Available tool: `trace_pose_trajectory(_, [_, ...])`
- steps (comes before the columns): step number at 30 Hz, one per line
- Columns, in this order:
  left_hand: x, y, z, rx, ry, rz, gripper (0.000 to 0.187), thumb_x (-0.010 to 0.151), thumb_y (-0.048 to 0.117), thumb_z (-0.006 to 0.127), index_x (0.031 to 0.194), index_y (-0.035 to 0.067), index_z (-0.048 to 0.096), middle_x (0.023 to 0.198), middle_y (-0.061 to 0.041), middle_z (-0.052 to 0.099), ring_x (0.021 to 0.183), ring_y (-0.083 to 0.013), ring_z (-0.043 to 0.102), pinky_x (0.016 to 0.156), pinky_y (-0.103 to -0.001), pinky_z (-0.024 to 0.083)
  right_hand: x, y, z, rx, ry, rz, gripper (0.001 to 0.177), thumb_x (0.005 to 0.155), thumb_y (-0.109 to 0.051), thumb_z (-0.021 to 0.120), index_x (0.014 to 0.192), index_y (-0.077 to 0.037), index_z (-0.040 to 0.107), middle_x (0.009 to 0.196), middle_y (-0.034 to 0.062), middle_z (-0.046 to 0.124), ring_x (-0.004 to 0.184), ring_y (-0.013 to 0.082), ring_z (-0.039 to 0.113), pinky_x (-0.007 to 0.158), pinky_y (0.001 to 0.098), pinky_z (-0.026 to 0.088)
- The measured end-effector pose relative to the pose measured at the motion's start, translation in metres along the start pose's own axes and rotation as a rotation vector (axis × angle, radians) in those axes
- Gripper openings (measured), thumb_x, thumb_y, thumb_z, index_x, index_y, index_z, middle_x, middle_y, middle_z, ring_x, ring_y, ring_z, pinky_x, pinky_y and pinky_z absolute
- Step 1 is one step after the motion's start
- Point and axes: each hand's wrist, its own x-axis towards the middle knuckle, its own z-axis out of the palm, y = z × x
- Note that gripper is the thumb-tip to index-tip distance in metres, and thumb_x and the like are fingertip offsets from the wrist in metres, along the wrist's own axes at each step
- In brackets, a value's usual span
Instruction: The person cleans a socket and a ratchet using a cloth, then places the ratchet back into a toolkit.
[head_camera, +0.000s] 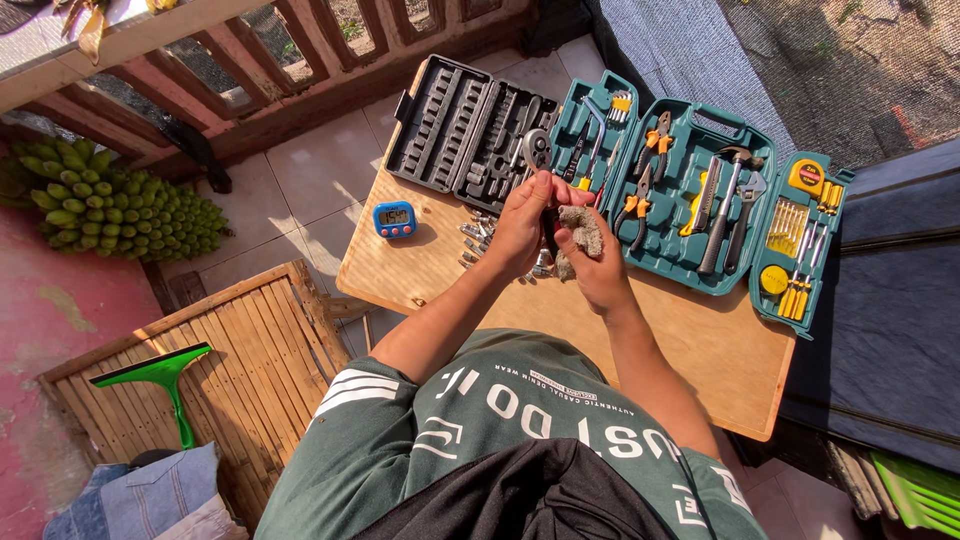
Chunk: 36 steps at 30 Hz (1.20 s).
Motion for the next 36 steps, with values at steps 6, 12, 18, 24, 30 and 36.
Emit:
trace_pose_trajectory(6, [0.0,0.008,0.004,0.089,-0.015,-0.037,0.045,0.116,0.037,0.039,0.112,-0.001,0.062,0.109,-0.015,0.07,0.103,-0.0221,0.067,0.096,-0.038,0.054,0.0,-0.008,-0.003,0.365,-0.121,0.009,0.034,0.093,0.0,0.075,0.124,-0.003,0.061,0.111,-0.0002,0.067,0.102,0.0081,0.063,0.091,0.0248,0.054])
trace_pose_trajectory(12, [-0.011,-0.001,0.009,0.377,0.028,-0.02,0.037,0.111,0.024,0.046,0.145,0.009,0.047,0.123,-0.01,0.065,0.109,-0.0135,0.063,0.093,-0.028,0.054,0.001,-0.004,0.005,0.079,0.064,-0.153,0.027,0.096,0.004,0.066,0.122,-0.002,0.063,0.109,0.0002,0.071,0.101,0.0077,0.068,0.089,0.0251,0.058])
trace_pose_trajectory(18, [-0.015,-0.009,-0.009,0.399,0.028,-0.005,0.032,0.112,0.018,0.054,0.138,-0.001,0.053,0.128,-0.012,0.066,0.116,-0.0152,0.065,0.101,-0.031,0.055,0.003,0.017,0.0,0.063,0.009,-0.094,0.021,0.1,0.005,0.068,0.119,-0.002,0.063,0.103,0.0025,0.067,0.093,0.0074,0.061,0.082,0.0246,0.054])
trace_pose_trajectory(24, [-0.002,0.002,-0.037,0.471,0.12,0.08,0.037,0.102,0.02,0.065,0.132,0.005,0.05,0.126,-0.01,0.063,0.114,-0.0158,0.064,0.101,-0.034,0.054,0.013,0.014,-0.028,0.101,-0.057,0.219,0.037,0.089,0.007,0.074,0.122,-0.006,0.065,0.093,0.0035,0.068,0.074,0.0122,0.061,0.06,0.0268,0.049])
trace_pose_trajectory(30, [-0.016,0.056,-0.048,0.687,0.1,-0.14,0.055,0.094,0.019,0.074,0.138,0.006,0.044,0.128,-0.007,0.065,0.114,-0.0133,0.066,0.098,-0.032,0.056,0.016,-0.003,-0.079,0.065,-0.217,0.075,0.045,0.083,0.016,0.057,0.119,-0.005,0.073,0.114,0.0058,0.073,0.098,0.0118,0.07,0.081,0.0243,0.056])
trace_pose_trajectory(36, [-0.037,0.066,-0.034,0.921,-0.172,-0.433,0.037,0.094,0.01,0.075,0.13,0.006,0.07,0.107,-0.006,0.076,0.094,-0.0131,0.071,0.08,-0.03,0.062,0.024,-0.012,-0.076,-0.298,-0.338,-0.173,0.038,0.079,0.014,0.073,0.111,-0.004,0.072,0.112,0.009,0.077,0.102,0.0171,0.074,0.087,0.0286,0.057])
